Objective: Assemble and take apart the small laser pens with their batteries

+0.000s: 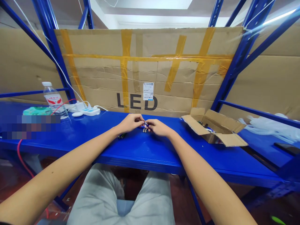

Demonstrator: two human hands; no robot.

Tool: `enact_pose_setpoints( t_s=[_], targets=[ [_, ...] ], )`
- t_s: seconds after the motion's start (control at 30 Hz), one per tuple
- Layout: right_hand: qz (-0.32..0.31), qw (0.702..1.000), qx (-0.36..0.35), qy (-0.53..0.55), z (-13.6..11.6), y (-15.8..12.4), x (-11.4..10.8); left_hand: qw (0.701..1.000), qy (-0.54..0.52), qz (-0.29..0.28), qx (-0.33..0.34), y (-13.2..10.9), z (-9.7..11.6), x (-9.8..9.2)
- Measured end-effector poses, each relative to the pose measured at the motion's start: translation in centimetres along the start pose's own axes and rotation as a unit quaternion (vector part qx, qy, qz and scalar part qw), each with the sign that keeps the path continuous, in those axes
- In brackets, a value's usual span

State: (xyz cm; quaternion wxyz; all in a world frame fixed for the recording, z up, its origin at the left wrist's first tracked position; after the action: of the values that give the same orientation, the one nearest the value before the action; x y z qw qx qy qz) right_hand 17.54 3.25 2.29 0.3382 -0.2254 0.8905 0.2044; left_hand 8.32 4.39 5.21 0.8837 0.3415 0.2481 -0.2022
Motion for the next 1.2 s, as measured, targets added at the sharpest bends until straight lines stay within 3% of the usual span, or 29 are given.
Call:
enact_pose_setpoints(
  t_s=[0.2,0.5,0.8,1.0,1.2],
  targets=[
    [0.093,0.995,-0.042,-0.006,0.1,0.1,-1.2,0.993,-0.104,-0.020,-0.052,0.2,-1.4,0.2],
    [0.225,0.952,-0.117,-0.174,-1.9,-0.8,-2.8,0.977,-0.185,-0.016,-0.106,-0.1,-1.2,0.8],
    [0.176,0.963,-0.123,-0.161,-2.2,-0.6,-1.9,0.980,-0.190,-0.012,-0.066,0.0,-1.0,0.6],
    [0.239,0.950,-0.128,-0.155,-2.3,-1.0,-2.8,0.983,-0.174,-0.012,-0.053,0.0,-0.8,0.4],
    [0.240,0.938,-0.160,-0.192,-3.7,-1.5,-2.8,0.989,-0.142,0.001,-0.031,0.0,-0.6,-0.1]
  ],
)
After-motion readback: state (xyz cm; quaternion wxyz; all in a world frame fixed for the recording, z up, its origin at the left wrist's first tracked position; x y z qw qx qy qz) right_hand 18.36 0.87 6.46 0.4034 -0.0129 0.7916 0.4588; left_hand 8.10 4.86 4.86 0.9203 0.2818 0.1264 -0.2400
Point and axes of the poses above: each hand's wrist, its own y-axis towards the middle knuckle, its own x-axis out of the palm, z = x × y, the point moved 10 cm from there along y, towards the middle knuckle, and after that the axes turned 5 degrees about -y, right-handed, at the moved point
